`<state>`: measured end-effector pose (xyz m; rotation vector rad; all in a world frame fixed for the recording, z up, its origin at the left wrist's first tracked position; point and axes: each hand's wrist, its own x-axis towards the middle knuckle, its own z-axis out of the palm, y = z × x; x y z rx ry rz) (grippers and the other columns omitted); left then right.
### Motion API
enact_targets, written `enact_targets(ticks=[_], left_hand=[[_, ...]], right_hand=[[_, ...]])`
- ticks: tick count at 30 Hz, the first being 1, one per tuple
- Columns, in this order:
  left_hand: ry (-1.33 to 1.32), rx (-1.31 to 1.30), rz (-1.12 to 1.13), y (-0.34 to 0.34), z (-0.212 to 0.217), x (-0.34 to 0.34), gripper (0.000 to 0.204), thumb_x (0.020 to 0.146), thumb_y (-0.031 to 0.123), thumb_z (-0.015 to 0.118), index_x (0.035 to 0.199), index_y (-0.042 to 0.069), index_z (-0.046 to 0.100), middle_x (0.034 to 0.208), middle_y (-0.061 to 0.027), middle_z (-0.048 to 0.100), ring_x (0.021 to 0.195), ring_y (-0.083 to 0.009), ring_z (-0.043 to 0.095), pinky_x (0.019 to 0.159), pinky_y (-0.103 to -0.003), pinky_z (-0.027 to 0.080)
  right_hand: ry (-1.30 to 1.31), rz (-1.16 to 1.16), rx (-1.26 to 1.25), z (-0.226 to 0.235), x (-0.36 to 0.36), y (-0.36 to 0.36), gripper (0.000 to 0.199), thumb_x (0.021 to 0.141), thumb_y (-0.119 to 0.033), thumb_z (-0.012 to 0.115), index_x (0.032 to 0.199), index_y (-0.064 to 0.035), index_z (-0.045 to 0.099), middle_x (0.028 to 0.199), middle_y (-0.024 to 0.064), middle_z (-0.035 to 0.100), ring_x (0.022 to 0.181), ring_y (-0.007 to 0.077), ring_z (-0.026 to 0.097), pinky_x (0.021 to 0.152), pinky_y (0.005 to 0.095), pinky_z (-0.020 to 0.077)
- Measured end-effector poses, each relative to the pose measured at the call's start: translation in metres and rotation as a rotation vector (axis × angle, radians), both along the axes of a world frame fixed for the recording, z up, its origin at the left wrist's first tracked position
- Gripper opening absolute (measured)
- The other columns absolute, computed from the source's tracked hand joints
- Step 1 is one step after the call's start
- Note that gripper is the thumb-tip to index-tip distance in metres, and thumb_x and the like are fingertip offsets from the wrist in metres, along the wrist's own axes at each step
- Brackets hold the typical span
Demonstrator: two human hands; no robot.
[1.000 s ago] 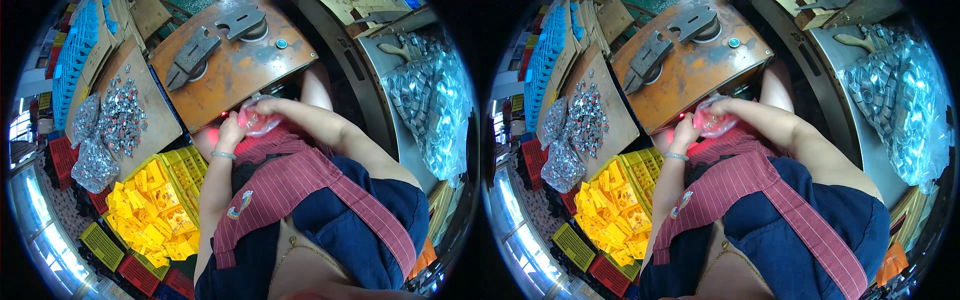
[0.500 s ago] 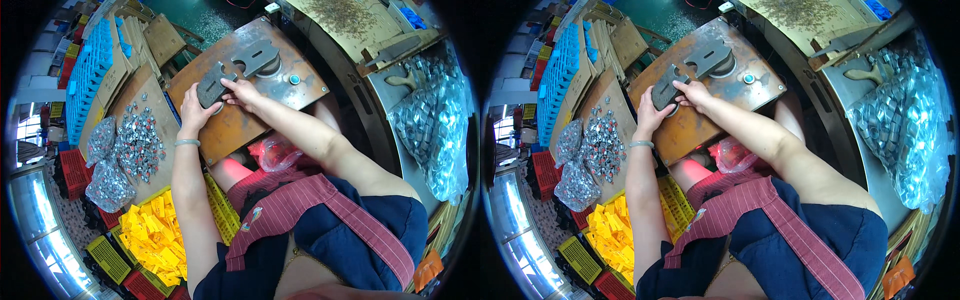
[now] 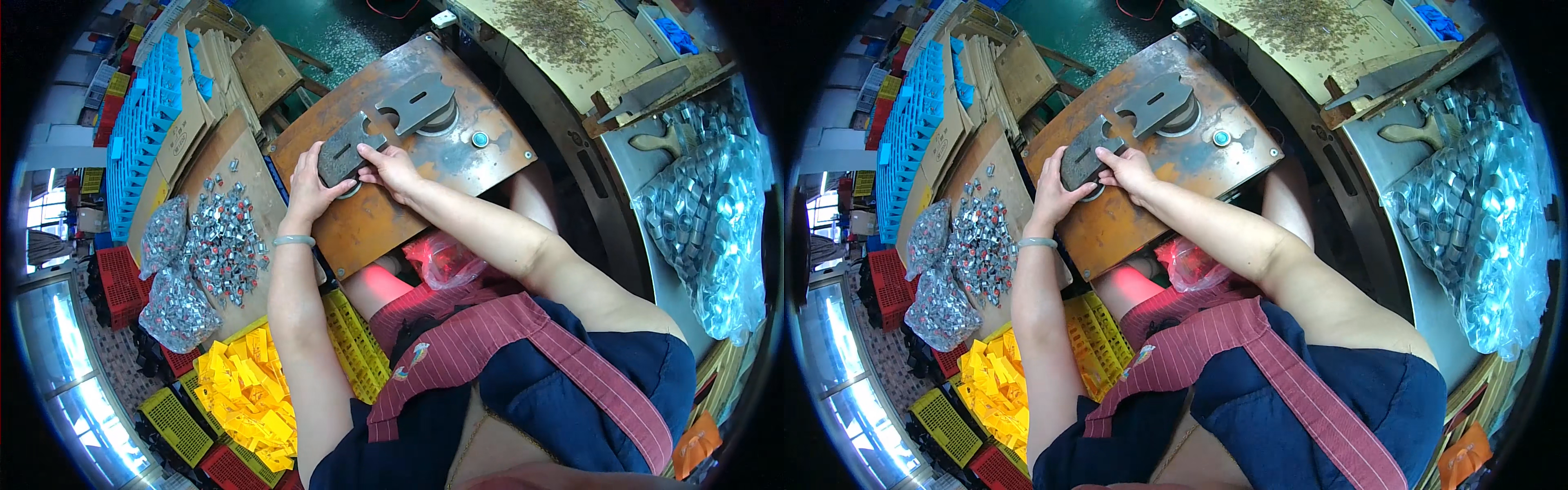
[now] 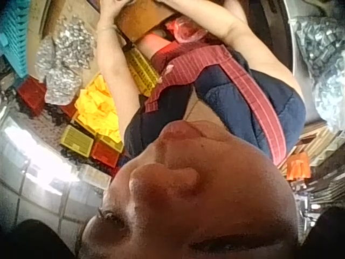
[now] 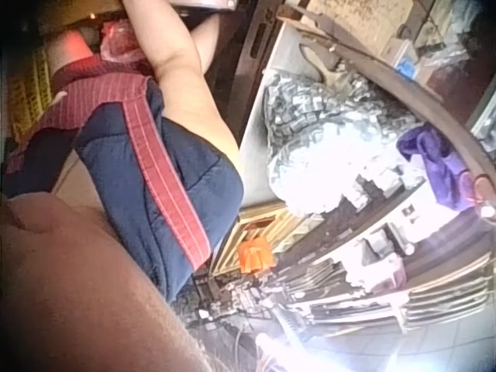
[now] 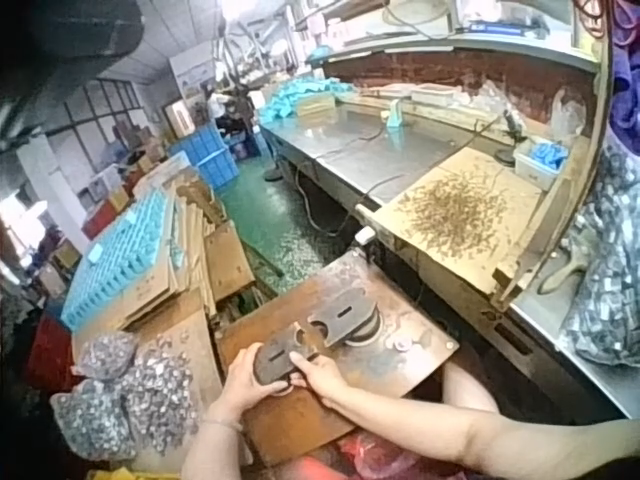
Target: Assembling small metal components into a fixture on a workshop bench.
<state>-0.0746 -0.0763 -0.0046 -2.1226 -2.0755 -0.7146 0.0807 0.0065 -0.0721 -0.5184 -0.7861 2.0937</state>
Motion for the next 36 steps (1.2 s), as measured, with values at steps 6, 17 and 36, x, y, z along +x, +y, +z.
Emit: enact_targets(ticks=[6,17,36], left_hand=[[0.028,0.042,-0.010,-0.003,0.004,-0.007,0.093,0.060,0.035,0.088,0.136,0.006,0.043,0.121,-0.0161,0.055,0.116,-0.0344,0.054,0.095,-0.045,0.043],[-0.039,-0.034,-0.005,-0.017,0.006,-0.012,0.097,0.059,0.040,0.087,0.138,0.009,0.040,0.125,-0.0156,0.054,0.120,-0.0347,0.050,0.100,-0.047,0.038],[0.411,0.088,0.743,-0.179,-0.024,-0.164,0.064,0.088,0.043,0.060,0.144,0.020,0.040,0.152,-0.0212,0.027,0.141,-0.0412,0.021,0.112,-0.060,0.015]], right_hand=[[-0.004,0.045,0.004,0.006,-0.002,-0.004,0.028,0.089,-0.026,0.070,0.099,-0.0013,0.062,0.084,0.0043,0.064,0.063,0.0095,0.060,0.058,0.0216,0.0557],[-0.022,0.040,0.032,-0.002,-0.008,-0.014,0.029,0.089,-0.027,0.069,0.101,-0.0017,0.061,0.086,0.0054,0.064,0.068,0.0118,0.062,0.064,0.0250,0.0584],[-0.565,-0.407,2.021,0.061,-0.235,-0.108,0.020,0.081,-0.016,0.062,0.098,-0.0053,0.060,0.095,0.0157,0.063,0.096,0.0353,0.061,0.082,0.0441,0.0504]])
